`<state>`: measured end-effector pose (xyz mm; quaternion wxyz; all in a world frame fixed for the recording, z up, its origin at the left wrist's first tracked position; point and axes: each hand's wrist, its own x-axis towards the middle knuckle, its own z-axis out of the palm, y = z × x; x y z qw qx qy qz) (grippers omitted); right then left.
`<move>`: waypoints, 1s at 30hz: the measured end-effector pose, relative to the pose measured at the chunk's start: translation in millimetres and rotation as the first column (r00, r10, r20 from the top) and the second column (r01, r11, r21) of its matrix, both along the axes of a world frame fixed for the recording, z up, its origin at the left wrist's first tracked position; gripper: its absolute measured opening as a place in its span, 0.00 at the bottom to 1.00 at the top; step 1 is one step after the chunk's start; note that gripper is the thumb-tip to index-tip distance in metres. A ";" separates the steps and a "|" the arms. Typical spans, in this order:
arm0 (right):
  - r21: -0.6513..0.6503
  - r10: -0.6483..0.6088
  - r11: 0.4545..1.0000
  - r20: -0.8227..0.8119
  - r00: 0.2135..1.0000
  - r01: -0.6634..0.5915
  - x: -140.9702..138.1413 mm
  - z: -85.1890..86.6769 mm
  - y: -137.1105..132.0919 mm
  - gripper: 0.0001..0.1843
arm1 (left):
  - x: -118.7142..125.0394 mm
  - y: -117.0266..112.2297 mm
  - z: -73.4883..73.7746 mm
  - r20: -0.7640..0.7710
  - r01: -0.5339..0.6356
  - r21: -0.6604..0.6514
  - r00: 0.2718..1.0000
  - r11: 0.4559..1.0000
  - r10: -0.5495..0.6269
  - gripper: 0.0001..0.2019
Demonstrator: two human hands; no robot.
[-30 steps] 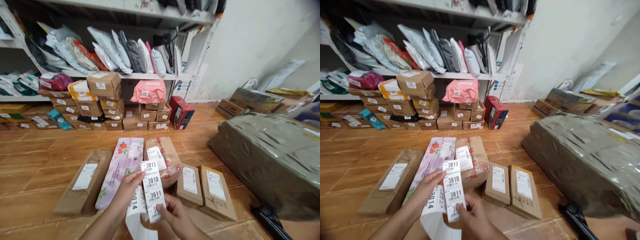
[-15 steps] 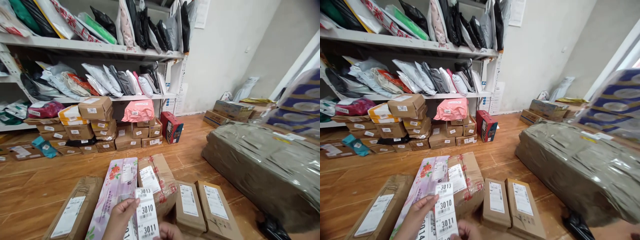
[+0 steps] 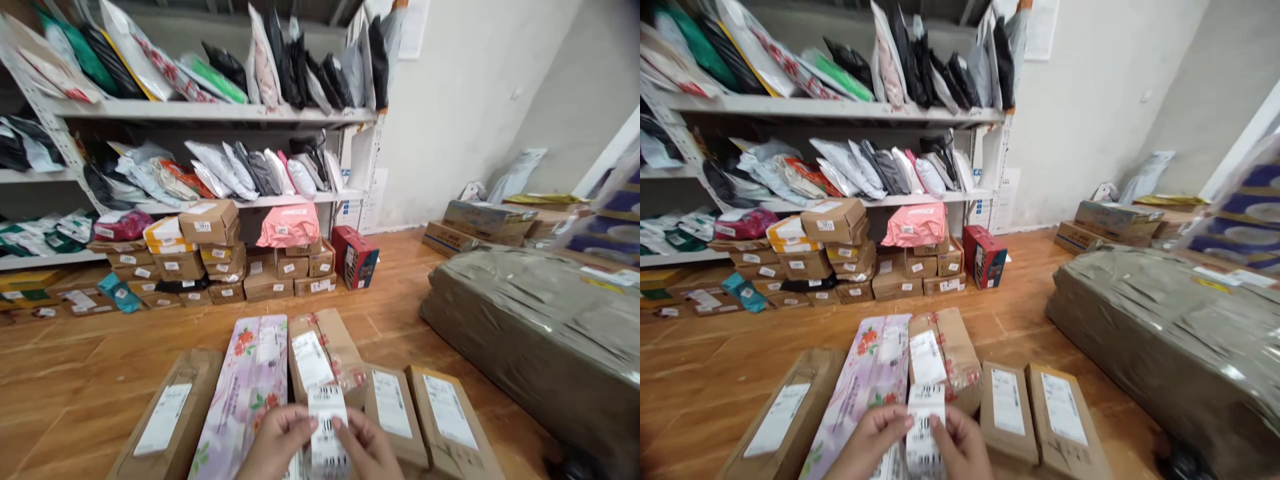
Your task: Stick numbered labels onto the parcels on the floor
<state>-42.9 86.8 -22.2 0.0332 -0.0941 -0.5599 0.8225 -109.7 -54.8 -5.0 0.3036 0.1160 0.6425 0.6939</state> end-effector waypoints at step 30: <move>0.156 0.514 0.845 0.035 0.857 -0.512 5.7 24.0 21.6 0.20 | 8.8 -10.5 36.1 0.269 -0.120 -0.041 0.955 0.992 0.127 0.23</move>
